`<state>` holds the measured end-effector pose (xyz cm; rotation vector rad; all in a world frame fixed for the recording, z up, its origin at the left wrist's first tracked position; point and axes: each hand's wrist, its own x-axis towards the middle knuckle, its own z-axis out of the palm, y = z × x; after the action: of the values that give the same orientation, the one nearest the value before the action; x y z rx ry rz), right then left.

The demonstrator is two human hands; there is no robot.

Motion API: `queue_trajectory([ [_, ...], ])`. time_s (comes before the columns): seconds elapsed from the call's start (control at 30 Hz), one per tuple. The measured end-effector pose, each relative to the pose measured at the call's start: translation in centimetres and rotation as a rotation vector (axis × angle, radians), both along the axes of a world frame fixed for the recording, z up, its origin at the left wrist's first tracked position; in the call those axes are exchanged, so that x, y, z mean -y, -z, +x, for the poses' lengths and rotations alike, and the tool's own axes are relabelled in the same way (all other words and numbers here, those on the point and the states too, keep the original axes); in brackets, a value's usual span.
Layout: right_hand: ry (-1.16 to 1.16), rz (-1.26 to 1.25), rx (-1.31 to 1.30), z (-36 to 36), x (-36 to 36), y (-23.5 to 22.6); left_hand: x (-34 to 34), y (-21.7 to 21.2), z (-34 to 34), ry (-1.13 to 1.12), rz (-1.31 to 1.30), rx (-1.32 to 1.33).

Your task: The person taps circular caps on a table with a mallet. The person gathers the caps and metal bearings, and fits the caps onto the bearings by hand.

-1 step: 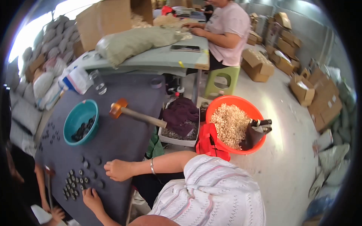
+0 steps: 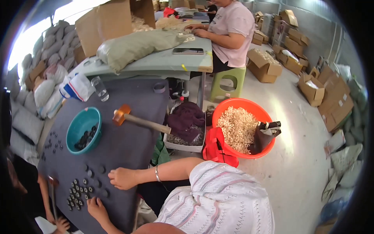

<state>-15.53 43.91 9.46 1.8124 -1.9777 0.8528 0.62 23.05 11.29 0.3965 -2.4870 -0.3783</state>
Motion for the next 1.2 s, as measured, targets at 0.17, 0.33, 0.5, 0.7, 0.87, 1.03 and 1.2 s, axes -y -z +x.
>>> queue_trajectory([
  [0.17,0.07,0.019,0.016,0.6,-0.1,0.3,0.5,0.6,0.2,0.001,0.039,-0.001],
  [0.33,0.044,-0.021,-0.004,0.4,-0.1,0.5,0.7,0.9,0.3,0.063,0.107,-0.056],
  [0.5,0.099,-0.014,-0.047,1.4,0.0,0.2,0.7,0.7,0.6,0.114,0.14,-0.118],
  [0.7,0.169,0.019,0.001,1.5,0.0,0.1,0.4,-0.2,0.3,0.115,0.15,-0.116],
  [0.87,0.153,0.016,0.029,1.2,0.0,-0.2,0.3,-0.9,0.6,0.072,0.291,-0.072],
  [1.03,0.196,0.004,0.072,1.4,-0.2,-0.4,0.3,-1.1,0.3,0.07,0.335,-0.06],
  [1.2,0.198,0.024,0.135,1.6,-0.1,-0.9,0.1,-1.7,0.6,0.048,0.338,-0.033],
])
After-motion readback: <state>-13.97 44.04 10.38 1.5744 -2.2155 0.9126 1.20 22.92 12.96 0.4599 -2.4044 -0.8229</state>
